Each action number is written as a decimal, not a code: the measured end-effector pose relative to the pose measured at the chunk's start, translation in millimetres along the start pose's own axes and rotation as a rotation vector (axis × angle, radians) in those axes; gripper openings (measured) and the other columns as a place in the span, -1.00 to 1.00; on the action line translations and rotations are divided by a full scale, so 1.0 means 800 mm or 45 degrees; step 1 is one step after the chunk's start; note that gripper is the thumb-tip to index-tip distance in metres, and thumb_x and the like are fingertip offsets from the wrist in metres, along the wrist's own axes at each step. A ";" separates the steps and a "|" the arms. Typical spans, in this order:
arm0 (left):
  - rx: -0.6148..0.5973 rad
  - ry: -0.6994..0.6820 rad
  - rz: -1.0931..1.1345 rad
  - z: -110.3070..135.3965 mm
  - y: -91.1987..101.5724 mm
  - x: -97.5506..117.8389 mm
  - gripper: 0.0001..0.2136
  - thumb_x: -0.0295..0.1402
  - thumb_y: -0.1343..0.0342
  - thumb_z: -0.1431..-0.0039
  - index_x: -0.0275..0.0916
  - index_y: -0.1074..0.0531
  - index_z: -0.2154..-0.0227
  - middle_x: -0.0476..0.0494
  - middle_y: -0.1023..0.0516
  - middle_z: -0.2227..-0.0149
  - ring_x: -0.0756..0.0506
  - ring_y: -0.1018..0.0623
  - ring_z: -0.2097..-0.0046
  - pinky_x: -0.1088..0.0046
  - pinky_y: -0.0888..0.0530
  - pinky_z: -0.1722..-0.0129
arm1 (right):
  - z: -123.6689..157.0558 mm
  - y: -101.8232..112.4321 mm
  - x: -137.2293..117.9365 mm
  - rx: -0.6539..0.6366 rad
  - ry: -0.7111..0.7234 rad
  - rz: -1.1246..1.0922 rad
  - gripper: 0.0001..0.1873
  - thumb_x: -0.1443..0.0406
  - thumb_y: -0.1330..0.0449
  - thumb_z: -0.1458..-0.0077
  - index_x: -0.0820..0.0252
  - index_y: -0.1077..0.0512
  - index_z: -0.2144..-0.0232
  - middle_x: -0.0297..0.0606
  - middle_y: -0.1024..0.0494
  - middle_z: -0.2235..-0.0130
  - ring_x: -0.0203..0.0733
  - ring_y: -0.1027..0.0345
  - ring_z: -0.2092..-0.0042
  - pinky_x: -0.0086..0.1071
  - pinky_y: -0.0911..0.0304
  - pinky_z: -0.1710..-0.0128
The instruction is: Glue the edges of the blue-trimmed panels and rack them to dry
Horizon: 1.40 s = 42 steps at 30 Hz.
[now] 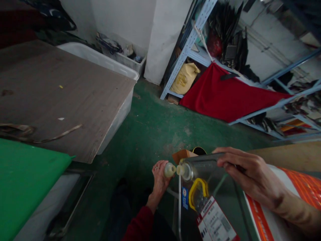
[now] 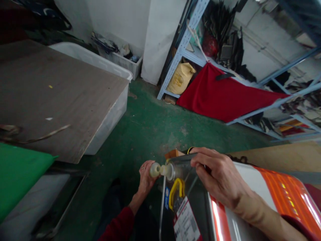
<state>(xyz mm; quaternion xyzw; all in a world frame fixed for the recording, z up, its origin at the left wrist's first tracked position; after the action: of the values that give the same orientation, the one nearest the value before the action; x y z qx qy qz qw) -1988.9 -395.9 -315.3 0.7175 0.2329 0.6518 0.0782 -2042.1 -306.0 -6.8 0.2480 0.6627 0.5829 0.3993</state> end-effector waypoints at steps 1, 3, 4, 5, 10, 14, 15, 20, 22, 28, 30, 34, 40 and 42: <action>-0.002 0.000 0.003 0.000 -0.001 0.000 -0.47 -0.20 -0.25 0.08 -0.23 -0.32 0.01 -0.26 -0.45 0.04 -0.28 -0.41 -0.05 0.13 -0.29 -0.03 | 0.000 0.001 -0.001 0.002 0.003 0.004 -0.78 0.33 0.02 -0.14 0.12 -0.41 0.43 -0.19 -0.53 0.15 -0.13 -0.45 0.12 -0.31 -0.31 0.17; -0.003 0.000 0.006 0.001 -0.004 0.002 -0.47 -0.21 -0.25 0.08 -0.23 -0.31 0.01 -0.26 -0.45 0.04 -0.27 -0.40 -0.05 0.12 -0.28 -0.03 | -0.002 0.001 -0.004 -0.014 0.034 0.022 -0.79 0.33 0.01 -0.14 0.12 -0.42 0.42 -0.18 -0.53 0.15 -0.14 -0.46 0.14 -0.33 -0.32 0.19; -0.004 -0.001 0.005 0.002 -0.005 0.002 -0.47 -0.21 -0.25 0.07 -0.23 -0.31 0.01 -0.25 -0.45 0.04 -0.27 -0.40 -0.05 0.12 -0.28 -0.03 | -0.003 0.001 -0.006 -0.027 0.056 0.036 -0.80 0.34 0.00 -0.14 0.12 -0.42 0.41 -0.18 -0.53 0.16 -0.13 -0.46 0.14 -0.34 -0.33 0.20; -0.004 -0.003 0.004 0.002 -0.006 0.003 -0.48 -0.21 -0.25 0.07 -0.22 -0.31 0.01 -0.25 -0.45 0.04 -0.27 -0.40 -0.05 0.12 -0.28 -0.04 | -0.004 0.001 -0.007 -0.038 0.076 0.052 -0.80 0.35 0.00 -0.14 0.12 -0.42 0.41 -0.17 -0.54 0.16 -0.14 -0.47 0.15 -0.34 -0.34 0.21; 0.008 -0.027 0.016 0.005 -0.005 0.005 -0.49 -0.20 -0.24 0.05 -0.22 -0.32 0.02 -0.24 -0.46 0.06 -0.26 -0.40 -0.05 0.13 -0.28 -0.05 | -0.005 -0.001 -0.011 -0.056 0.136 0.112 -0.81 0.38 -0.01 -0.12 0.13 -0.42 0.40 -0.18 -0.54 0.16 -0.17 -0.48 0.19 -0.39 -0.35 0.27; 0.012 -0.028 0.018 0.005 -0.003 0.004 -0.49 -0.19 -0.22 0.03 -0.23 -0.30 0.01 -0.25 -0.45 0.06 -0.27 -0.40 -0.05 0.12 -0.29 -0.03 | -0.004 -0.003 -0.010 -0.022 0.078 0.091 -0.81 0.36 0.00 -0.15 0.13 -0.41 0.39 -0.18 -0.53 0.15 -0.16 -0.46 0.15 -0.34 -0.32 0.20; 0.011 -0.026 0.015 0.005 -0.003 0.004 -0.49 -0.19 -0.23 0.04 -0.23 -0.30 0.01 -0.25 -0.45 0.06 -0.27 -0.40 -0.04 0.12 -0.29 -0.03 | -0.004 -0.003 -0.009 -0.007 0.056 0.078 -0.80 0.36 0.01 -0.15 0.13 -0.41 0.39 -0.18 -0.53 0.15 -0.16 -0.45 0.14 -0.32 -0.31 0.18; 0.032 -0.014 0.009 0.003 -0.001 0.005 -0.48 -0.21 -0.27 0.08 -0.23 -0.32 0.04 -0.24 -0.47 0.07 -0.27 -0.42 -0.02 0.13 -0.30 -0.02 | -0.005 -0.008 -0.012 0.003 0.058 0.049 -0.81 0.40 0.02 -0.15 0.11 -0.38 0.38 -0.22 -0.51 0.16 -0.19 -0.44 0.17 -0.33 -0.28 0.20; 0.034 -0.011 0.013 0.003 -0.002 0.004 -0.48 -0.21 -0.27 0.08 -0.23 -0.31 0.03 -0.24 -0.47 0.07 -0.26 -0.42 -0.02 0.13 -0.30 -0.02 | -0.006 -0.007 -0.012 0.019 0.053 0.053 -0.81 0.39 0.02 -0.15 0.10 -0.38 0.38 -0.24 -0.51 0.16 -0.19 -0.44 0.16 -0.34 -0.27 0.20; 0.048 -0.023 0.021 0.005 -0.001 0.004 -0.48 -0.23 -0.26 0.08 -0.23 -0.32 0.02 -0.24 -0.47 0.06 -0.26 -0.42 -0.02 0.13 -0.30 -0.02 | -0.008 -0.010 -0.015 -0.015 0.044 0.056 -0.81 0.39 0.04 -0.16 0.10 -0.36 0.39 -0.25 -0.49 0.14 -0.21 -0.42 0.14 -0.34 -0.25 0.16; 0.041 -0.021 0.023 0.005 -0.001 0.003 -0.48 -0.21 -0.26 0.08 -0.23 -0.32 0.03 -0.24 -0.47 0.07 -0.27 -0.42 -0.02 0.13 -0.30 -0.02 | -0.007 -0.009 -0.015 -0.007 0.041 0.071 -0.80 0.39 0.05 -0.16 0.10 -0.36 0.39 -0.24 -0.50 0.14 -0.21 -0.43 0.16 -0.33 -0.25 0.17; 0.008 -0.006 0.024 0.004 -0.005 0.001 -0.48 -0.19 -0.25 0.07 -0.23 -0.32 0.02 -0.25 -0.46 0.06 -0.27 -0.41 -0.04 0.14 -0.28 -0.03 | -0.006 -0.008 -0.013 0.012 0.029 0.076 -0.80 0.38 0.03 -0.15 0.08 -0.37 0.39 -0.27 -0.50 0.14 -0.20 -0.43 0.15 -0.31 -0.25 0.14; -0.038 0.010 0.040 0.005 -0.010 0.002 -0.49 -0.20 -0.22 0.02 -0.21 -0.29 -0.01 -0.24 -0.43 0.03 -0.26 -0.37 -0.07 0.12 -0.23 -0.06 | -0.007 -0.008 -0.012 -0.022 0.001 0.079 -0.80 0.39 0.03 -0.14 0.08 -0.37 0.39 -0.24 -0.51 0.14 -0.20 -0.43 0.14 -0.31 -0.27 0.14; -0.038 0.009 0.048 0.006 -0.011 0.002 -0.48 -0.21 -0.24 0.03 -0.22 -0.28 -0.01 -0.25 -0.42 0.02 -0.27 -0.36 -0.08 0.12 -0.22 -0.07 | -0.007 -0.008 -0.013 -0.031 0.000 0.091 -0.80 0.39 0.03 -0.14 0.09 -0.37 0.39 -0.23 -0.51 0.14 -0.20 -0.43 0.14 -0.31 -0.27 0.14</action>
<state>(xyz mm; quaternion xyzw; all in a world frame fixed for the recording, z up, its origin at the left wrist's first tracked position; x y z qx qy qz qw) -1986.2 -386.9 -318.2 0.7180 0.2099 0.6592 0.0759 -2039.8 -319.0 -10.8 0.2668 0.6464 0.6047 0.3812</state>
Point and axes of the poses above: each hand's wrist, its own z-axis away from the middle knuckle, its own y-axis out of the back of the hand, x = y × z, the point moved 10 cm from there along -z, towards the middle knuckle
